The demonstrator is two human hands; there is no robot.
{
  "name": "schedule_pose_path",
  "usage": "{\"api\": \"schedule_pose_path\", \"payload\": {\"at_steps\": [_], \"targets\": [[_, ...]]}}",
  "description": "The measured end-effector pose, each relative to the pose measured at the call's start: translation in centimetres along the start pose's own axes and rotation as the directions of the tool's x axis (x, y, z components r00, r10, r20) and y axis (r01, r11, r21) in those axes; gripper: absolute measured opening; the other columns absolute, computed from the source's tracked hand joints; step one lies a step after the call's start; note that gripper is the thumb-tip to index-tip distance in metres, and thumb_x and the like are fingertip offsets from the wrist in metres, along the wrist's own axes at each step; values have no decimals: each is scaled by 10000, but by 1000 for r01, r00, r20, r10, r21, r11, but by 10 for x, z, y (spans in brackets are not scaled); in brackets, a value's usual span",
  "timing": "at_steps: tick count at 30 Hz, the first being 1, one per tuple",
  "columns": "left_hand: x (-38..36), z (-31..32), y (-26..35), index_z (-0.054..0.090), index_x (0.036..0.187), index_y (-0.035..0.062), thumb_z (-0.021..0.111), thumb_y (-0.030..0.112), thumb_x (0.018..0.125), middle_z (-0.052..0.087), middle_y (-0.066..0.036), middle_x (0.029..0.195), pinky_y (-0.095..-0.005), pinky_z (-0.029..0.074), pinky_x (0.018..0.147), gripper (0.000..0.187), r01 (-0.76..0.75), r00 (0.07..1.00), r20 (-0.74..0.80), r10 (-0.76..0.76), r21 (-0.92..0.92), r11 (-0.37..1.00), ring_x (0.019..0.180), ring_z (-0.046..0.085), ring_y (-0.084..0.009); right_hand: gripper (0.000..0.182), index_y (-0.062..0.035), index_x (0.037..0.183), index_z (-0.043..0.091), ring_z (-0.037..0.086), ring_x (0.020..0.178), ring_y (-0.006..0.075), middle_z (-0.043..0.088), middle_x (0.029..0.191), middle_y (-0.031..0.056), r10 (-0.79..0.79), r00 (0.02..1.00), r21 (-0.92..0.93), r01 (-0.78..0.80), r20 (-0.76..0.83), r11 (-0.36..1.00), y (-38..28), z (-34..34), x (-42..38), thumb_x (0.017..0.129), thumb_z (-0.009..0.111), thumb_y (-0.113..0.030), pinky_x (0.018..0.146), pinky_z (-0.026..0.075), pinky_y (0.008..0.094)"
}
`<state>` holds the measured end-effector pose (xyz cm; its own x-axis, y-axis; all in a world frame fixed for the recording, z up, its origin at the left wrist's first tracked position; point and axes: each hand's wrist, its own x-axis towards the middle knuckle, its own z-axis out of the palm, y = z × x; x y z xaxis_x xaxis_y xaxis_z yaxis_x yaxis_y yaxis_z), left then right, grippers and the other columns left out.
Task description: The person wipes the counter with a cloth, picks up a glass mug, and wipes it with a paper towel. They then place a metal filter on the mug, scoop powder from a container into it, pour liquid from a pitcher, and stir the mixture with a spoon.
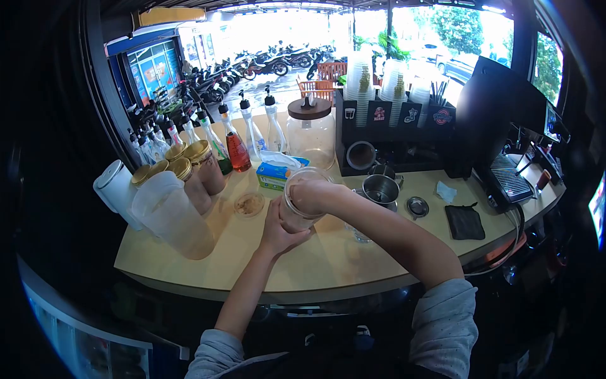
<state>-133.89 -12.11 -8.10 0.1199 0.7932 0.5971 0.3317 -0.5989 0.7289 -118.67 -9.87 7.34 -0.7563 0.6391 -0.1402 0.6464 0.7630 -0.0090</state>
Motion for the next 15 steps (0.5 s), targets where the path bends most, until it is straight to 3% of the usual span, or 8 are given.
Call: {"api": "schedule_pose_path", "payload": {"at_steps": [5,11,15], "targets": [[1,0,-1,349,1330,66,850,201,520,452,-154,1248,-418,412,1000,962,-25,1000,-3,25,0,1000,1179,477,-326,207,-22,904,695,651,942,305,676,995,185,74,997,4,-74,38,997,-11,-14,-9,788,615,-175,841,498,381],[0,0,-3,351,1329,69,847,204,526,451,-146,1246,-416,414,1000,953,-44,999,-9,44,23,999,1177,477,-320,217,-5,889,692,650,929,318,677,977,187,74,996,111,-67,-59,992,-8,-12,-11,761,629,-168,842,497,386],[1,-1,0,351,1328,71,846,202,529,450,-141,1237,-412,412,1002,949,-47,999,-1,47,24,999,1179,474,-314,164,-55,833,710,652,892,301,681,939,153,74,996,77,-70,-51,995,-5,-13,-11,693,665,-128,804,504,374]]}}
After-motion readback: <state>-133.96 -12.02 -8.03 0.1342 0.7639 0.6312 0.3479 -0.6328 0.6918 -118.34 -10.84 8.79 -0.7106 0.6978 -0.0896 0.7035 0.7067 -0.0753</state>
